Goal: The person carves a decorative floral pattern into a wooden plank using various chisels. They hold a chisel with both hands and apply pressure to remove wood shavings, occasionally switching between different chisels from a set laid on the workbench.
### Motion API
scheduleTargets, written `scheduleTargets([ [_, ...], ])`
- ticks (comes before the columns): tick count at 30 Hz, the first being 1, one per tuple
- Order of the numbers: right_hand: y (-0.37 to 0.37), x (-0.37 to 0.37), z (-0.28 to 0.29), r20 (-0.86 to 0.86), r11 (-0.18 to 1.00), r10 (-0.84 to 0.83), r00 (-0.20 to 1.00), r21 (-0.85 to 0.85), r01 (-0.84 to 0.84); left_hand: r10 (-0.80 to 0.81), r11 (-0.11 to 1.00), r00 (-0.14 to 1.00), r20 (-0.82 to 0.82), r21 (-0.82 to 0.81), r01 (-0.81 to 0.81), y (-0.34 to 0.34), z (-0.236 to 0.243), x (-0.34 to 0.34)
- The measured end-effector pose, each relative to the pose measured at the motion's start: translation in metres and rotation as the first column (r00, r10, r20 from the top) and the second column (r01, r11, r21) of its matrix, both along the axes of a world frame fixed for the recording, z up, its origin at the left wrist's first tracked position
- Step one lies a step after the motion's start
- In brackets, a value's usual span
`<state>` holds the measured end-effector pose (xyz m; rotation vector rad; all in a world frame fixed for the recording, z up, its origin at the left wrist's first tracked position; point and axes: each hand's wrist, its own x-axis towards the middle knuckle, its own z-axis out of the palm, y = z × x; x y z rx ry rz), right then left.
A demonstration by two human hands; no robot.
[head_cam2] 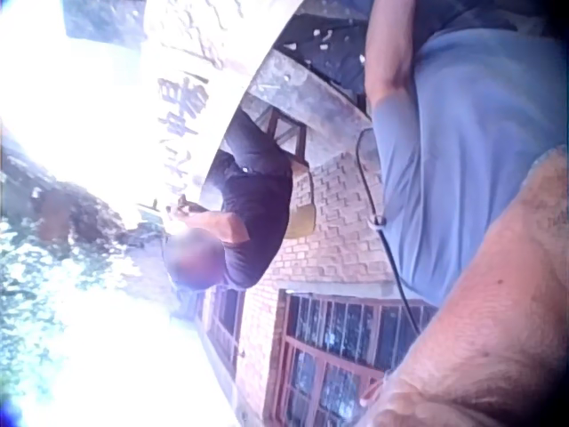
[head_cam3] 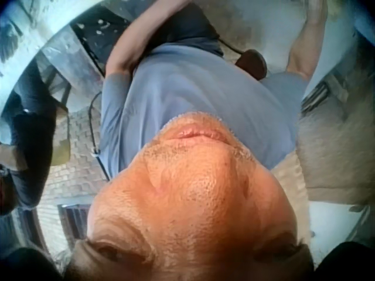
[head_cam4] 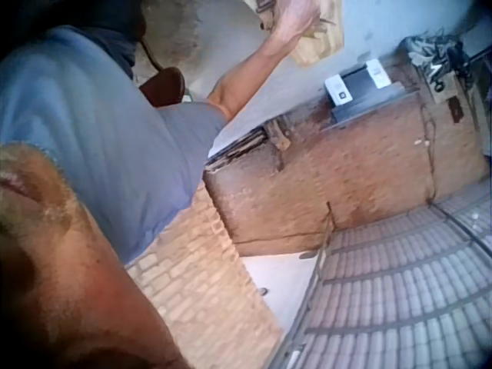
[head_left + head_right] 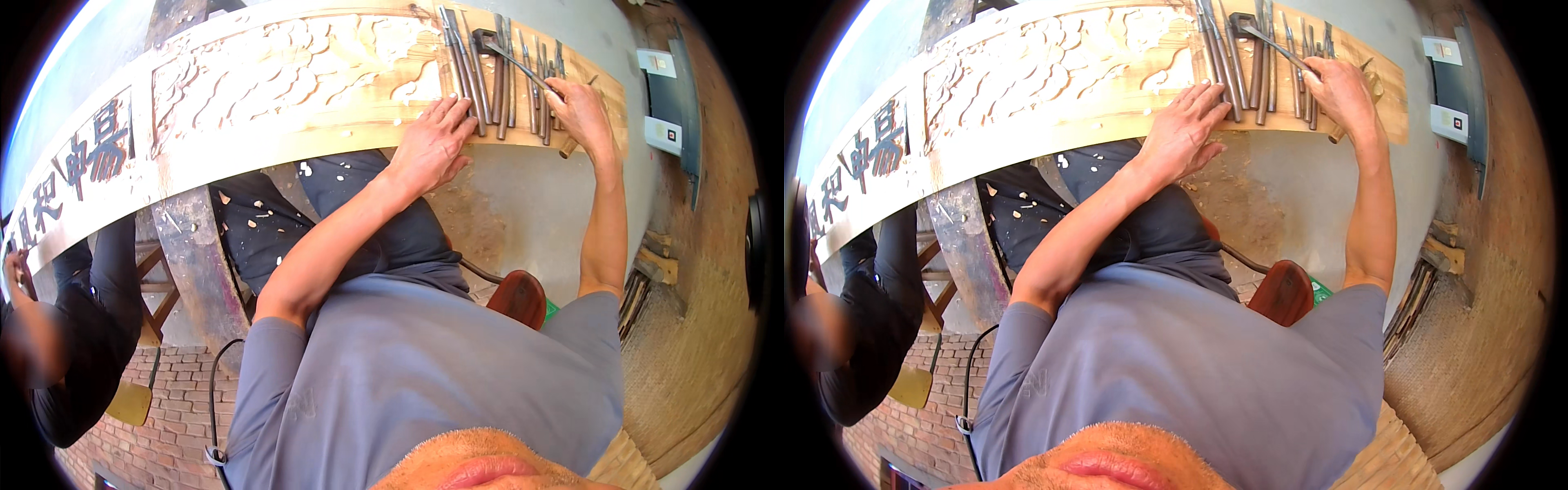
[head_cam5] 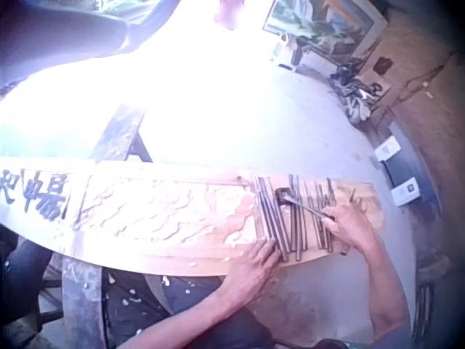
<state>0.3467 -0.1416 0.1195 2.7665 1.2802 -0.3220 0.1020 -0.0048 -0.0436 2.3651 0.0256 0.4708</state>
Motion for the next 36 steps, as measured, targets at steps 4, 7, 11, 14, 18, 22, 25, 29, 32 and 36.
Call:
scheduleTargets([
  [4, 0.007, 0.022, 0.004, 0.047, 0.984, 0.110, 0.993, -0.145, -0.102, -0.023, 0.994, 0.999, 0.047, -0.105, 0.028, 0.012, 0.006, -0.006],
  [7, 0.021, 0.025, 0.015, 0.110, 0.972, 0.208, 0.972, -0.136, -0.192, 0.070, 0.997, 0.991, 0.116, -0.019, -0.069, 0.029, 0.004, -0.016],
  [11, 0.040, -0.017, 0.036, 0.095, 0.993, -0.113, 0.989, 0.037, 0.110, 0.196, 0.980, 0.975, 0.107, 0.015, -0.199, 0.053, 0.003, -0.045],
  [14, 0.032, -0.032, 0.006, -0.265, 0.896, -0.247, 0.932, 0.304, 0.324, 0.187, 0.982, 0.958, 0.219, -0.075, -0.174, 0.070, -0.003, -0.075],
  [18, 0.035, -0.098, -0.061, -0.780, 0.530, -0.013, 0.625, 0.525, 0.666, 0.183, 0.982, 0.949, 0.256, -0.008, -0.188, 0.076, 0.000, -0.099],
  [22, 0.052, -0.151, -0.095, -0.831, 0.424, -0.054, 0.553, 0.483, 0.766, 0.133, 0.990, 0.958, 0.255, -0.073, -0.118, 0.081, -0.012, -0.092],
  [25, 0.069, -0.169, -0.103, -0.853, 0.402, -0.107, 0.510, 0.433, 0.807, 0.110, 0.990, 0.973, 0.205, -0.109, -0.089, 0.094, -0.009, -0.082],
  [29, 0.082, -0.178, -0.108, -0.898, 0.433, -0.090, 0.432, 0.355, 0.829, 0.195, 0.967, 0.940, 0.281, -0.213, -0.137, 0.099, -0.018, -0.068],
  [32, 0.080, -0.180, -0.116, -0.913, 0.474, -0.092, 0.399, 0.312, 0.824, 0.158, 0.969, 0.948, 0.277, -0.228, -0.095, 0.102, -0.018, -0.070],
  [36, 0.081, -0.185, -0.122, -0.897, 0.500, -0.154, 0.415, 0.292, 0.815, 0.181, 0.955, 0.955, 0.233, -0.274, -0.114, 0.099, -0.015, -0.071],
])
